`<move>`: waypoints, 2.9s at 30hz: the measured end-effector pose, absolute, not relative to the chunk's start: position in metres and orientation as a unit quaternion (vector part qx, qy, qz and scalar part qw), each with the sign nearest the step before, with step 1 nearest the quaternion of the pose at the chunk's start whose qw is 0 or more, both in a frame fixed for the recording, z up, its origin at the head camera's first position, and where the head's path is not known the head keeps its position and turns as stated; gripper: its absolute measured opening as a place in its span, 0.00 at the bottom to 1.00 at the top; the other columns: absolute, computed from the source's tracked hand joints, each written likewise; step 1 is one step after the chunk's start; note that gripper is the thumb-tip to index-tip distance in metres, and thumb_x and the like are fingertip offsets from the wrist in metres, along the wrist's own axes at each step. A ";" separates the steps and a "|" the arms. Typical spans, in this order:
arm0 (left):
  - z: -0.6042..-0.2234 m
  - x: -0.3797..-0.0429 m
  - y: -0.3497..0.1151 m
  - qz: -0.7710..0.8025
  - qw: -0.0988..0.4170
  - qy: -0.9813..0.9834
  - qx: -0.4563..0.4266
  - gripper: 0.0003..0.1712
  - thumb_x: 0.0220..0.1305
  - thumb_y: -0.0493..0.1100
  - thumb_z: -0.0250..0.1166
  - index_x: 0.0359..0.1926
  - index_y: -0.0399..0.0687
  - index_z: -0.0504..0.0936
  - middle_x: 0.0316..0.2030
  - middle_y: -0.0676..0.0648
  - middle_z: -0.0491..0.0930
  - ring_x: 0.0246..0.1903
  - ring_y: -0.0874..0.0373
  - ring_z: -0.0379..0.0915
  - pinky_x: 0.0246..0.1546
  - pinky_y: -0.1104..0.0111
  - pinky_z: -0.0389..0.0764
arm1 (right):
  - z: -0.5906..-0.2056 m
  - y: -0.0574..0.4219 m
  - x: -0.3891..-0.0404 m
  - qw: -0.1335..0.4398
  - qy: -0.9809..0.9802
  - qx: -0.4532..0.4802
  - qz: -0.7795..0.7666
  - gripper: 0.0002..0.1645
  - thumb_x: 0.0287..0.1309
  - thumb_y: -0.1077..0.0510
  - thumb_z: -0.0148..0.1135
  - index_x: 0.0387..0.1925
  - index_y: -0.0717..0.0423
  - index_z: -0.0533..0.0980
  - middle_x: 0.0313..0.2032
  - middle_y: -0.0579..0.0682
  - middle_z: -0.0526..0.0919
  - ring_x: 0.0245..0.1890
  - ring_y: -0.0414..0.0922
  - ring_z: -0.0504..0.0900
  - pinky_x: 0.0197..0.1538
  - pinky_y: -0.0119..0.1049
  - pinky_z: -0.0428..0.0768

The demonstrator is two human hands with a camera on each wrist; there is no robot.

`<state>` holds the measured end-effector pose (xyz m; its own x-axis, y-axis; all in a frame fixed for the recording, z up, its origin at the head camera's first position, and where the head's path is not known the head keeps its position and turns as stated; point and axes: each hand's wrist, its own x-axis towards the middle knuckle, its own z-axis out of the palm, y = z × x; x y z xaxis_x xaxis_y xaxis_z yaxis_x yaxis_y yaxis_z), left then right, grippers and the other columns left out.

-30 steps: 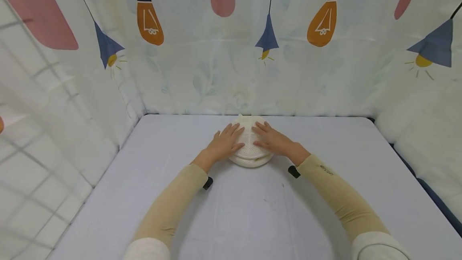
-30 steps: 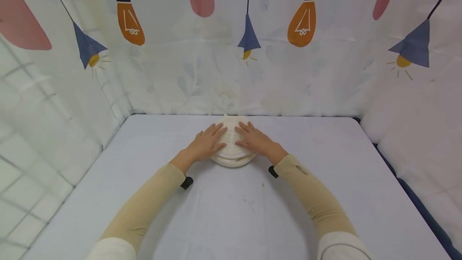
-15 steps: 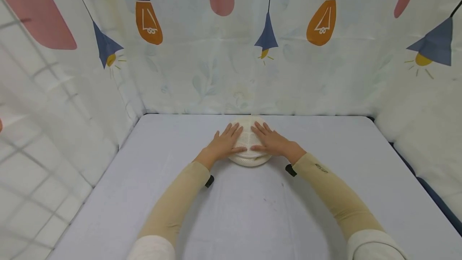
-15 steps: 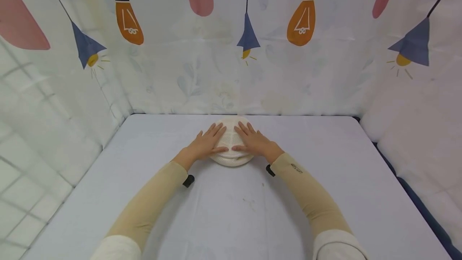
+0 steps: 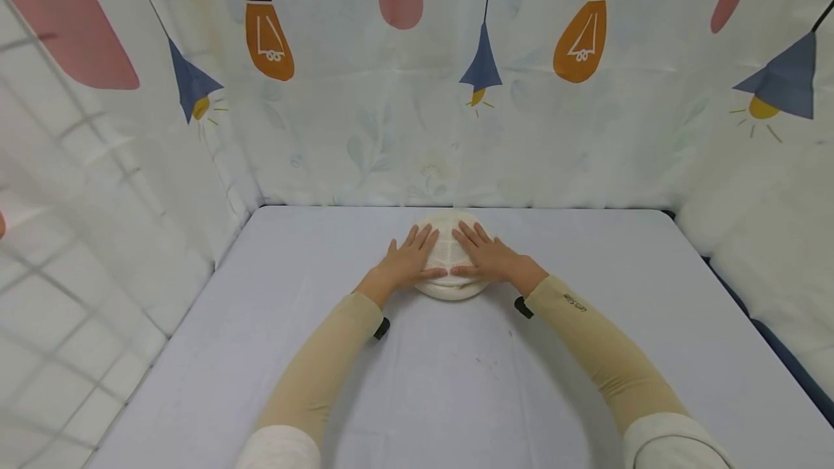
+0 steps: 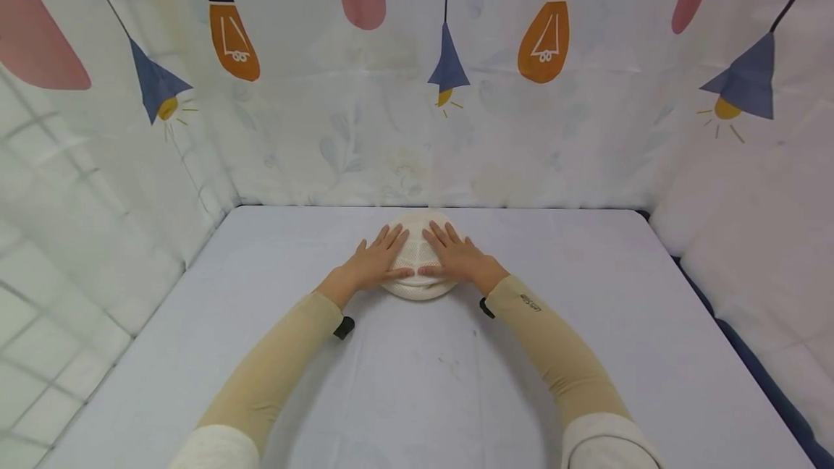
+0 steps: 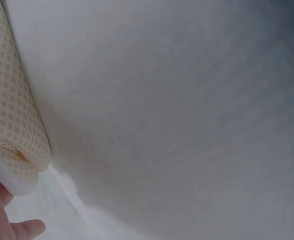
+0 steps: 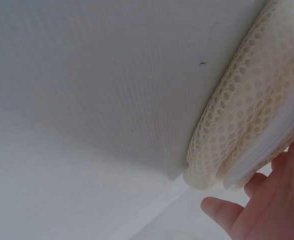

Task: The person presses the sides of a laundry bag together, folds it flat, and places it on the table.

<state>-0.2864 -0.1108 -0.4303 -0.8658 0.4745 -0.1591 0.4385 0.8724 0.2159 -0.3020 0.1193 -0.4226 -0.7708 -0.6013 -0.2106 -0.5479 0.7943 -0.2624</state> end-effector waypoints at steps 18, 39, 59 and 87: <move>-0.431 -0.284 -0.104 0.065 0.119 0.966 0.221 0.53 0.76 0.69 0.48 0.83 0.46 0.34 0.81 0.44 0.28 0.79 0.44 0.23 0.72 0.34 0.43 | -0.427 0.119 -0.305 0.159 0.940 -0.294 -0.072 0.57 0.74 0.30 0.47 0.82 0.54 0.33 0.81 0.53 0.24 0.79 0.57 0.25 0.73 0.70 0.43; -0.431 -0.287 -0.105 0.043 0.131 0.966 0.221 0.53 0.76 0.71 0.46 0.83 0.45 0.34 0.81 0.42 0.28 0.79 0.42 0.23 0.71 0.33 0.44 | -0.433 0.114 -0.310 0.186 0.941 -0.273 -0.077 0.58 0.73 0.29 0.47 0.82 0.52 0.31 0.80 0.51 0.21 0.78 0.55 0.21 0.73 0.70 0.38; -0.430 -0.283 -0.101 0.056 0.140 0.966 0.212 0.53 0.75 0.70 0.48 0.83 0.46 0.36 0.81 0.43 0.29 0.79 0.43 0.24 0.71 0.33 0.45 | -0.426 0.114 -0.305 0.197 0.941 -0.270 -0.059 0.57 0.74 0.30 0.48 0.82 0.54 0.32 0.80 0.54 0.23 0.78 0.57 0.22 0.72 0.72 0.35; -0.429 -0.285 -0.106 0.052 0.126 0.962 0.238 0.52 0.76 0.68 0.50 0.83 0.44 0.37 0.81 0.41 0.32 0.79 0.43 0.26 0.75 0.40 0.42 | -0.427 0.116 -0.306 0.171 0.935 -0.302 -0.072 0.56 0.75 0.32 0.48 0.82 0.59 0.34 0.80 0.58 0.26 0.79 0.61 0.28 0.76 0.62 0.40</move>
